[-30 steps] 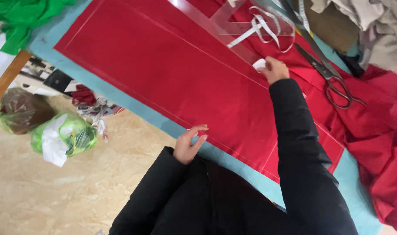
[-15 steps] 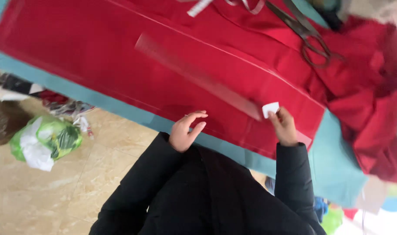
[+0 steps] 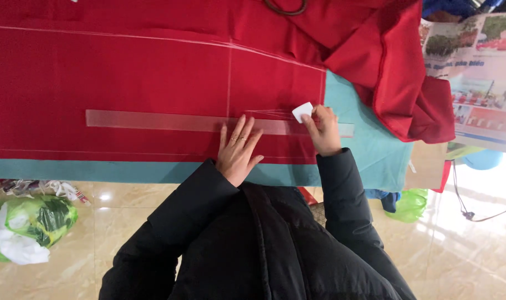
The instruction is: The person cuts a large piece of red fabric using shears, following white chalk lines. They then use a clear ruler and white chalk to draw straight lines on the fabric for further cutting.
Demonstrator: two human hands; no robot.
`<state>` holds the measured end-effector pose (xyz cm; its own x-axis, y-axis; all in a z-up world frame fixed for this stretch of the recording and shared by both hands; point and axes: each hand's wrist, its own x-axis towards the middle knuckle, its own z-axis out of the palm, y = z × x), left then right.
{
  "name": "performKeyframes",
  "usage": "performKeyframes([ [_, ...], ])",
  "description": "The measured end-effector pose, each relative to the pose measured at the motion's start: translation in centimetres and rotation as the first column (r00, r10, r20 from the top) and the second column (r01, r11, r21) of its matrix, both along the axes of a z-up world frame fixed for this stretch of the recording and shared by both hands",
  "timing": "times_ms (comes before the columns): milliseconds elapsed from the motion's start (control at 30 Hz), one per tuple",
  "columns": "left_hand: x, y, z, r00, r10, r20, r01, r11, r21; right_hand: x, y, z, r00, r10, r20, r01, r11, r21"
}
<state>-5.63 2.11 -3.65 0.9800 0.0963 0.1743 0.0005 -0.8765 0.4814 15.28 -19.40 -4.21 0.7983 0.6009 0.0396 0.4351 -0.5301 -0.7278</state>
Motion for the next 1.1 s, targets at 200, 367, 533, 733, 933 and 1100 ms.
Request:
performKeyframes([
  [200,1.3,-3.9,-2.3,0.986,0.155,-0.058,-0.145,0.978,0.149,1.6,-6.4,0.9,0.970,-0.082,0.228,0.091,0.995,-0.027],
  [367,1.9,-5.6,-2.7,0.964,0.243,-0.105,-0.214,0.949,0.232,-0.3,-10.5,0.3,0.968,-0.180,0.175,0.164,0.981,0.104],
  [533,3.1,-5.5,-3.9,0.952,0.289,-0.103,-0.259,0.937,0.234,-0.5,-9.4,1.2,0.984,-0.118,0.131,0.095,0.981,0.170],
  [733,3.6,-5.3,-3.9,0.940,0.331,-0.086,-0.302,0.920,0.250,0.7,-8.5,1.3,0.989,-0.092,0.112,0.066,0.973,0.219],
  [933,3.7,-5.2,-4.1,0.939,0.335,-0.084,-0.300,0.912,0.280,1.6,-9.9,-1.7,0.989,-0.139,0.042,0.121,0.946,0.300],
  [1100,3.8,-5.3,-3.8,0.936,0.331,-0.117,-0.286,0.913,0.291,1.5,-10.2,-2.3,0.982,-0.177,-0.060,0.187,0.908,0.374],
])
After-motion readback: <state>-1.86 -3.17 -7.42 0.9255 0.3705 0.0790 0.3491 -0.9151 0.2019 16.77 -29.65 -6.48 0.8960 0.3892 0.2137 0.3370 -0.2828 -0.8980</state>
